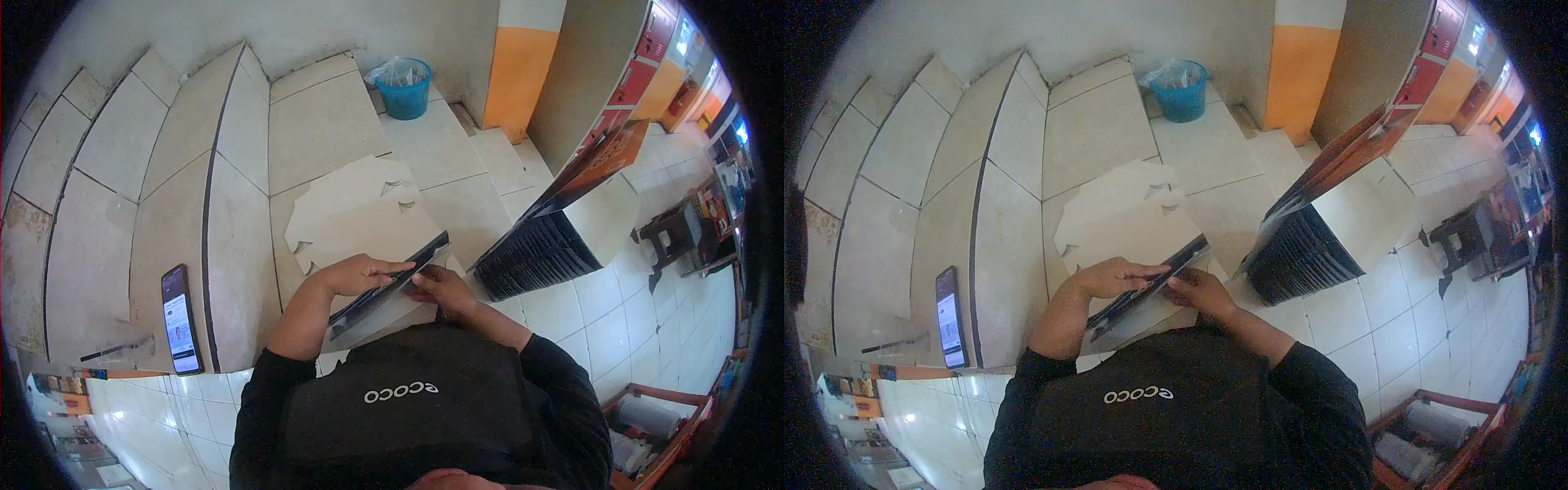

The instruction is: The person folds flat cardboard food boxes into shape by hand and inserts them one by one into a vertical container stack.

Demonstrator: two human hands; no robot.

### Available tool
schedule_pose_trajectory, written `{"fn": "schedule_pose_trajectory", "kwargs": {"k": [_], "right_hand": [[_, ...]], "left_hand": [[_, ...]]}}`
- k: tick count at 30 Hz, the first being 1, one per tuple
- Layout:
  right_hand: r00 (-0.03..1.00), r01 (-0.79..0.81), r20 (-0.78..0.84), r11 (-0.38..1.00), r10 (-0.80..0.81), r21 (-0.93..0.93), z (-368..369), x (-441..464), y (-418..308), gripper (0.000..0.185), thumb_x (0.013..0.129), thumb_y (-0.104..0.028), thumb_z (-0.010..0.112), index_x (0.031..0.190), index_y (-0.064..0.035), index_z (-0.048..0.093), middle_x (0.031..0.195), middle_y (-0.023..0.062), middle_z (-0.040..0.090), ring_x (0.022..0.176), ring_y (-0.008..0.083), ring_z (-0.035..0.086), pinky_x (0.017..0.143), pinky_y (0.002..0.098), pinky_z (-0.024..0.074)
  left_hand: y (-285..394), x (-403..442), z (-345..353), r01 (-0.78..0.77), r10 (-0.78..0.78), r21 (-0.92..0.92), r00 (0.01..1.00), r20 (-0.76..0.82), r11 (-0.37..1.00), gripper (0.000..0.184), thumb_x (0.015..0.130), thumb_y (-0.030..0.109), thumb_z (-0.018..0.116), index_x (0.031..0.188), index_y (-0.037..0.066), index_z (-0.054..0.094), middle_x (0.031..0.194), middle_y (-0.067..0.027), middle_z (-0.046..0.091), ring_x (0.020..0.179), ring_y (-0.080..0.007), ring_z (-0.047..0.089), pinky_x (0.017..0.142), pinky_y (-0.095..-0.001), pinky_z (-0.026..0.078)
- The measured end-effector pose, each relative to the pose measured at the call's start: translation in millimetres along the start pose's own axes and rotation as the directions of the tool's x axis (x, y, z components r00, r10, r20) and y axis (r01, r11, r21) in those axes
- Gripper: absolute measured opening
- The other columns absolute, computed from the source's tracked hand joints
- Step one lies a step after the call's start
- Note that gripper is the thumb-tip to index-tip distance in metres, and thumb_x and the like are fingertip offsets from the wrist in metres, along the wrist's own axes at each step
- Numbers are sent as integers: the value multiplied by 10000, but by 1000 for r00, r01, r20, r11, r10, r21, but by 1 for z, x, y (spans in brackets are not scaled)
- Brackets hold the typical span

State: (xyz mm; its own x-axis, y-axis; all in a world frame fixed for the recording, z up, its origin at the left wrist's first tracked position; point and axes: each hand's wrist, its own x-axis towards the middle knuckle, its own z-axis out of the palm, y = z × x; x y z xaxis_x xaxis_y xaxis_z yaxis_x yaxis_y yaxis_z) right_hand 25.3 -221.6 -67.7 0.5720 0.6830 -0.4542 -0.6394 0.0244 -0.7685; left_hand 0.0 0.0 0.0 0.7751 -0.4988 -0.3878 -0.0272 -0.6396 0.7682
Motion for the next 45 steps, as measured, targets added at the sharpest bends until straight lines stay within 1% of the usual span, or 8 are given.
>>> {"fn": "schedule_pose_trajectory", "kwargs": {"k": [2, 5, 11, 23, 29, 32, 35, 45], "right_hand": [[1000, 3, -11, 1000, -4, -19, 0, 0, -1, 451, 891, -248, 577, 1171, 82, 449, 1102, 170, 560, 991, 247, 593, 877, 329, 491], [1000, -8, -27, 1000, 7, -12, -6, -5, 8, 525, 883, -273, 591, 1199, 109, 419, 1124, 184, 552, 969, 236, 606, 839, 307, 510], [999, 36, -6, 999, -37, -26, -5, 2, 7, 513, 885, -281, 587, 1190, 102, 433, 1106, 176, 564, 977, 231, 601, 840, 306, 505], [1000, 26, 10, 1000, -26, -15, -6, 1, 7, 510, 869, -310, 607, 1177, 71, 465, 1099, 157, 569, 978, 218, 592, 838, 304, 493], [1000, 27, 10, 999, -27, -29, -2, -1, 1, 486, 876, -295, 598, 1151, 82, 463, 1075, 168, 558, 986, 243, 582, 871, 334, 484], [1000, 1, 1, 1000, -1, -29, -5, 3, 5, 472, 878, -291, 596, 1142, 79, 470, 1071, 165, 562, 987, 242, 581, 867, 332, 486], [1000, 22, 6, 999, -22, -34, -2, 0, 1, 462, 883, -285, 588, 1142, 78, 470, 1067, 163, 565, 985, 242, 581, 865, 332, 487], [1000, 12, 15, 1000, -11, -22, -8, 7, 10, 464, 877, -273, 601, 1167, 64, 469, 1099, 149, 567, 977, 222, 589, 843, 316, 497]], "left_hand": [[-7, 3, 3, 0, 0, 33, 1000, -20, 999, 462, 864, 136, 544, 1290, 303, 484, 962, -150, 652, 815, -221, 613, 828, -285, 430], [-26, 8, 26, -183, 178, -32, 977, -121, 983, 490, 826, 171, 604, 1285, 302, 493, 766, -119, 625, 693, -198, 573, 726, -293, 443], [7, -4, 6, -36, 36, 22, 999, 4, 999, 615, 731, 255, 711, 1296, 316, 478, 592, -54, 475, 570, -165, 461, 607, -301, 402], [9, -4, 4, -48, 48, 44, 999, 0, 998, 603, 753, 186, 684, 1299, 326, 471, 659, -76, 545, 615, -144, 470, 651, -285, 416], [-15, -2, 8, -71, 69, -81, 997, -28, 994, 506, 810, 171, 616, 1288, 285, 494, 741, -97, 611, 663, -166, 536, 702, -283, 439], [-9, 0, 7, -102, 103, 46, 994, -27, 994, 461, 822, 178, 598, 1269, 262, 517, 813, -124, 647, 676, -206, 576, 702, -299, 452], [-17, 0, 13, -195, 198, 51, 978, -61, 979, 461, 815, 220, 622, 1265, 213, 521, 906, -135, 648, 707, -209, 572, 697, -307, 456], [-7, -2, 9, -97, 98, 67, 995, -9, 993, 563, 742, 272, 704, 1272, 246, 514, 873, -129, 645, 648, -207, 548, 645, -302, 445]]}}
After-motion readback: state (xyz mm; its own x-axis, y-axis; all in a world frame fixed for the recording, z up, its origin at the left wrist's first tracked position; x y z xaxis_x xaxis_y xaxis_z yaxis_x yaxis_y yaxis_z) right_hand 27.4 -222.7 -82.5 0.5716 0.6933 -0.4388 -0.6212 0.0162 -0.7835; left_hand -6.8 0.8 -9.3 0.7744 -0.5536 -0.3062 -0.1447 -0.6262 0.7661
